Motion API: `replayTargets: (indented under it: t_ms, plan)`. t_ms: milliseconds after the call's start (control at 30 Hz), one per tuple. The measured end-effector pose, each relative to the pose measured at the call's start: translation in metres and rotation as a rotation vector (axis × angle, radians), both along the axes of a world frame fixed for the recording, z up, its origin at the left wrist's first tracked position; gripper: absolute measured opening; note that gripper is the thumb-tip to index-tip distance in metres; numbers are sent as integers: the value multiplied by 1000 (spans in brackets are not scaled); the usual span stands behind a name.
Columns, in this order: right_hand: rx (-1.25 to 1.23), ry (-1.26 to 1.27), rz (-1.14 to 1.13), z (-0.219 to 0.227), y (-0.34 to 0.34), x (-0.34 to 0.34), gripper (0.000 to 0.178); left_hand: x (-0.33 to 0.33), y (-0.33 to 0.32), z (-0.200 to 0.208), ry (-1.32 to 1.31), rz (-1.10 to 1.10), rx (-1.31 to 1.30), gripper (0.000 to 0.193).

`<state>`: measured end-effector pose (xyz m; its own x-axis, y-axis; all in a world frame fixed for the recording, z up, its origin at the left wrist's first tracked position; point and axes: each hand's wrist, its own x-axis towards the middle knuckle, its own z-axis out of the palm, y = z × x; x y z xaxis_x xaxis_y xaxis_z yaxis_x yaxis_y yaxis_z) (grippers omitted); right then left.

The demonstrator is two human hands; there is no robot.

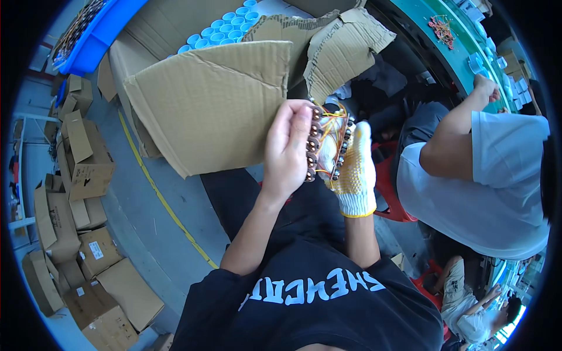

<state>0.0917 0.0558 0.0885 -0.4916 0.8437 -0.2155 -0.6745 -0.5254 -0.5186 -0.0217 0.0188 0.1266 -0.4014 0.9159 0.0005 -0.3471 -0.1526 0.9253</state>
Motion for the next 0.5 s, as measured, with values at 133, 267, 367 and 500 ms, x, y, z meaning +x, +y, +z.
replayTargets:
  t_ms: [133,267,367,500]
  plan:
    - [184,-52,162,2,4,5,31,-6,0,15,42,48,69,18]
    - [267,-195,128,11,-2,5,31,-15,-1,40,358,32,70,16]
    - [220,-220,72,9,-1,8,32,-23,-6,54,489,97,91,17]
    - [28,-108,-29,3,7,15,35,-31,-14,53,163,223,159,18]
